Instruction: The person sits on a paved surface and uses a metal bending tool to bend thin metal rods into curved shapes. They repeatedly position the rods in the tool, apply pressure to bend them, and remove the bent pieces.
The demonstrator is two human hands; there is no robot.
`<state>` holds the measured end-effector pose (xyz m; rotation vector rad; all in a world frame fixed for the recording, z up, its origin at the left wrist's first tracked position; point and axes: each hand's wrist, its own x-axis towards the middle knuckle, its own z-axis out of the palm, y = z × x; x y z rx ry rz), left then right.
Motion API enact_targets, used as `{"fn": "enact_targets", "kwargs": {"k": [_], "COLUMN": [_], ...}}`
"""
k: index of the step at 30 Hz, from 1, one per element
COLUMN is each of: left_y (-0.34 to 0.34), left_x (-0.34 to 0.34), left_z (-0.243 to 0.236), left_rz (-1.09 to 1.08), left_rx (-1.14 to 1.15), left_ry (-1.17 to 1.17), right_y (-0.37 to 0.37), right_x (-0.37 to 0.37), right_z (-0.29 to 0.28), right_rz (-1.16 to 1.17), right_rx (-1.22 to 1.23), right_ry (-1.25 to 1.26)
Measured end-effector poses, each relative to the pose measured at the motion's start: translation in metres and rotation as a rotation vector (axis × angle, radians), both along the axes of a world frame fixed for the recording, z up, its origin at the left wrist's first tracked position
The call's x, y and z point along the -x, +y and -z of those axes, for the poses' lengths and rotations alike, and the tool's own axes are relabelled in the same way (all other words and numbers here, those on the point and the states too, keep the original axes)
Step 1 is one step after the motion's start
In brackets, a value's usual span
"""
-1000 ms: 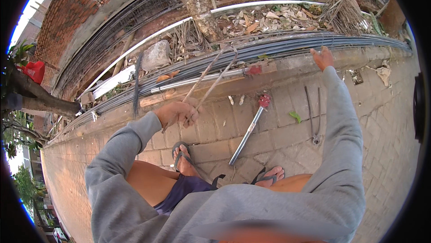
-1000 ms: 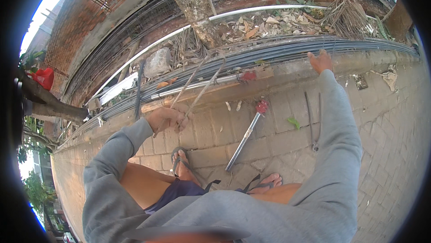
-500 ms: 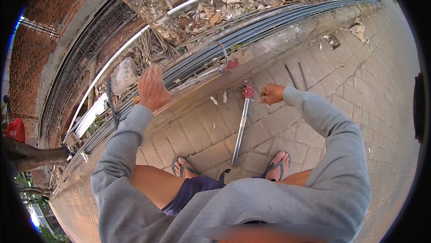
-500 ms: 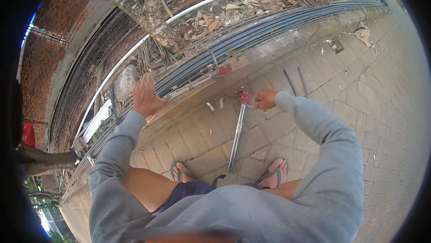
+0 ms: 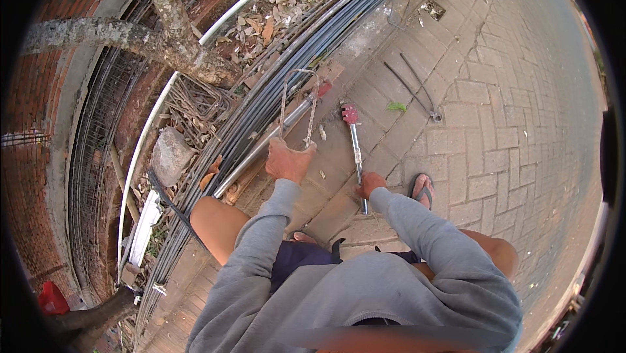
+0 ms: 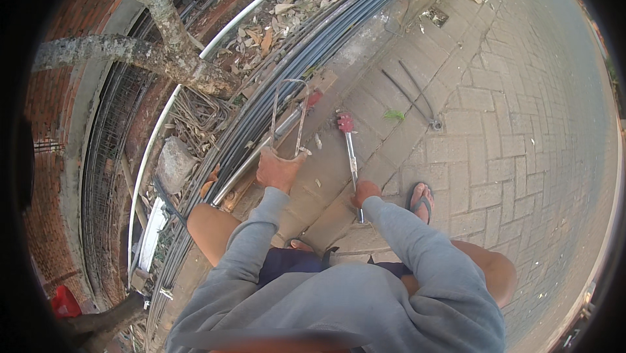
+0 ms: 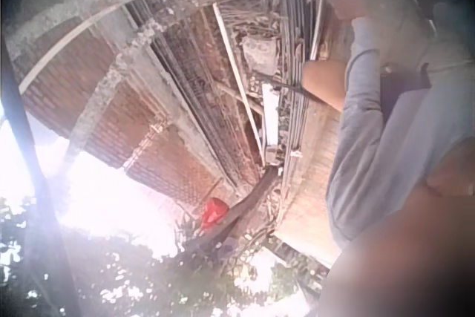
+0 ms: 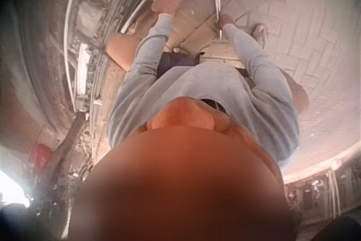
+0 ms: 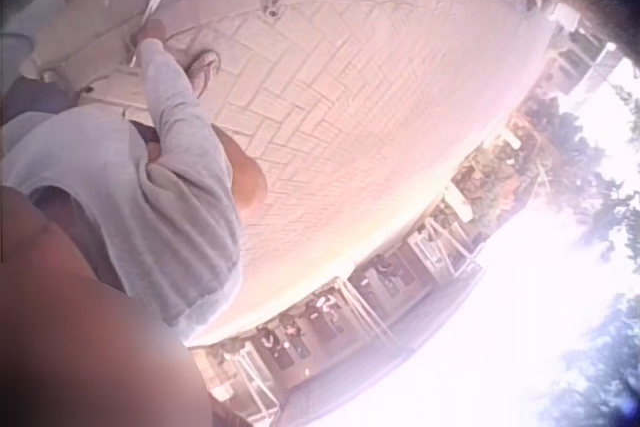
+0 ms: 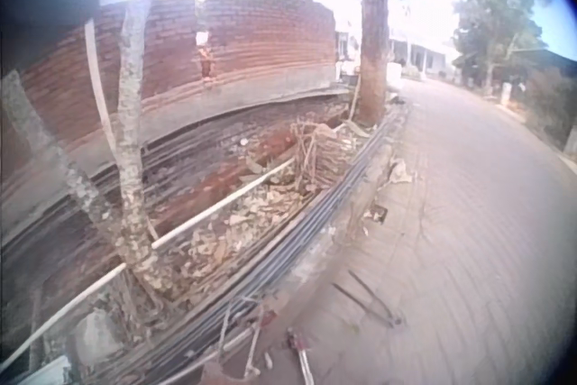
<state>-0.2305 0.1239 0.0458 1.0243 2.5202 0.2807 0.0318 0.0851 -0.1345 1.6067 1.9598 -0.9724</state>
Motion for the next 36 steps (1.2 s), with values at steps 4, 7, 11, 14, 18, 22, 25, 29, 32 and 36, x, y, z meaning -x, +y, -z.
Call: {"fn": "enact_targets", "kwargs": {"k": [4, 7, 11, 14, 18, 22, 25, 29, 32, 36], "left_y": [-0.002, -0.006, -0.022, -0.031, -0.027, -0.018, -0.013, -0.014, -0.015, -0.017], "left_x": [0.017, 0.018, -0.012, -0.030, -0.037, -0.041, -0.036, -0.032, -0.044, -0.047], "left_z": [-0.018, -0.031, -0.022, -0.004, 0.001, -0.011, -0.015, -0.016, -0.020, -0.017], "left_rz": [0.102, 0.152, 0.101, -0.019, -0.106, -0.150, -0.128, -0.080, -0.090, -0.073], "left_rx": [0.026, 0.024, -0.046, -0.053, -0.124, -0.085, -0.040, 0.006, 0.030, -0.003], "left_ry": [-0.090, -0.215, -0.337, -0.429, -0.455, -0.474, -0.510, -0.480, -0.472, -0.387], "right_y": [-0.028, -0.026, -0.035, -0.039, 0.004, 0.036, 0.068, 0.108, 0.119, 0.118], "right_x": [-0.002, 0.002, 0.003, -0.008, -0.030, -0.038, -0.062, -0.102, -0.116, -0.118], "right_z": [0.030, 0.035, 0.024, 0.001, -0.060, -0.138, -0.196, -0.248, -0.258, -0.250], "right_rz": [0.193, 0.220, 0.387, 0.665, 0.984, 0.975, 0.884, 0.592, 0.434, 0.161], "right_rx": [-0.138, -0.151, -0.241, -0.256, 0.066, 0.086, 0.038, -0.047, -0.125, -0.272], "right_ry": [-0.011, -0.037, 0.043, 0.199, 0.578, 0.678, 0.669, 0.666, 0.542, 0.482]}}
